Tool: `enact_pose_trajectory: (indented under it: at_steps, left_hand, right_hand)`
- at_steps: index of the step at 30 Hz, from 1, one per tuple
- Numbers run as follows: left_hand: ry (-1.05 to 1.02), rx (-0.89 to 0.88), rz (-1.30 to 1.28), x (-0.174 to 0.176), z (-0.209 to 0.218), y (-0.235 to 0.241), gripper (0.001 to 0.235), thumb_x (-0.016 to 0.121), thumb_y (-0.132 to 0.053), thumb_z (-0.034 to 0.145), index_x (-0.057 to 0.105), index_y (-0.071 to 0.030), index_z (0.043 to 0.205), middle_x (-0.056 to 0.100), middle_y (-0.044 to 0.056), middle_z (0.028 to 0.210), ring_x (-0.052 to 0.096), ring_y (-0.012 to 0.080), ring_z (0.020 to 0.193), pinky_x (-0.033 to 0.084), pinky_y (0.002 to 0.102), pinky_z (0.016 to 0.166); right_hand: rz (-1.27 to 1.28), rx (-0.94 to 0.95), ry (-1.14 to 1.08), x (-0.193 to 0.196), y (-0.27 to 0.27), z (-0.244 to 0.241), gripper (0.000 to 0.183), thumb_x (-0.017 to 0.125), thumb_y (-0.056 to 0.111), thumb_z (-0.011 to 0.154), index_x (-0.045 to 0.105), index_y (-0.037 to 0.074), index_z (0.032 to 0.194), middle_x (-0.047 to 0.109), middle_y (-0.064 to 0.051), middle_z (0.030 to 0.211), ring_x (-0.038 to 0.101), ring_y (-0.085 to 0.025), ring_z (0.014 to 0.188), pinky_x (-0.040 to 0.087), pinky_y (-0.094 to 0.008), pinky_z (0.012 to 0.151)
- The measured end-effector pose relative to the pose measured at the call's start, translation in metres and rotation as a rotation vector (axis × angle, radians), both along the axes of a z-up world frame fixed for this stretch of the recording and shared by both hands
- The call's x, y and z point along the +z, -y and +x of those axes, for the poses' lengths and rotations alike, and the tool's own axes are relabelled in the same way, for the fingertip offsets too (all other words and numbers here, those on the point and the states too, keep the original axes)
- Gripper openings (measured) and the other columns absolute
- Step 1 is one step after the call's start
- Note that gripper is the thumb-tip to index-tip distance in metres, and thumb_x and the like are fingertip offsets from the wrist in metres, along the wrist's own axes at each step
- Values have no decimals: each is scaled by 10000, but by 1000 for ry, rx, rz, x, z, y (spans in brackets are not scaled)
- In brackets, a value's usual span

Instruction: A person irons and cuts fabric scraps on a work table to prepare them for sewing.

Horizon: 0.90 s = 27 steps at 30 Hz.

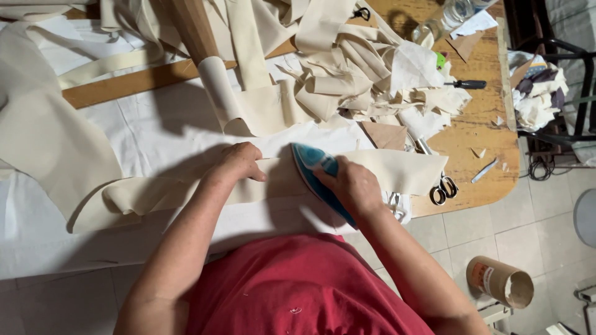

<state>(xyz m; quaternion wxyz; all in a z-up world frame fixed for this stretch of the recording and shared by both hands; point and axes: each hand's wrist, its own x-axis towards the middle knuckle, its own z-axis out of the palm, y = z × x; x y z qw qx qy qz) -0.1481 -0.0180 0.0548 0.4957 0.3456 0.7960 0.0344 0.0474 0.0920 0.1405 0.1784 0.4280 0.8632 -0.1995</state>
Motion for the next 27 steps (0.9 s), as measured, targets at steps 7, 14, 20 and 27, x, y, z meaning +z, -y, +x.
enact_pose_trajectory:
  at_steps: [7,14,20,27]
  left_hand:
    - [-41,-26,26,-33,-7,4,334,727,-333,610,708,-207,918,673,55,852,627,235,933,465,367,811]
    - [-41,-40,39,-24,-5,7,324,719,-315,615,711,-179,909,672,76,860,623,251,938,462,367,801]
    - [-91,-88,111,-24,-6,8,492,703,-314,499,239,-160,554,250,-10,543,269,174,522,209,301,496]
    - [-37,-51,89,-33,-10,10,321,749,-310,549,722,-192,847,671,50,807,625,237,883,439,350,767]
  right_hand:
    - [-20,-117,-9,15,11,47,460,580,507,777,574,123,1030,659,-131,818,650,-323,837,511,-429,731]
    - [-42,-384,144,10,21,139,494,567,557,756,557,169,1061,675,-116,841,648,-299,884,510,-415,773]
    - [-89,-474,391,63,29,129,491,472,612,757,569,175,957,666,-140,873,624,-314,811,459,-392,702]
    - [-23,-476,56,57,39,105,486,591,552,757,608,177,1066,681,-104,829,652,-304,850,508,-408,753]
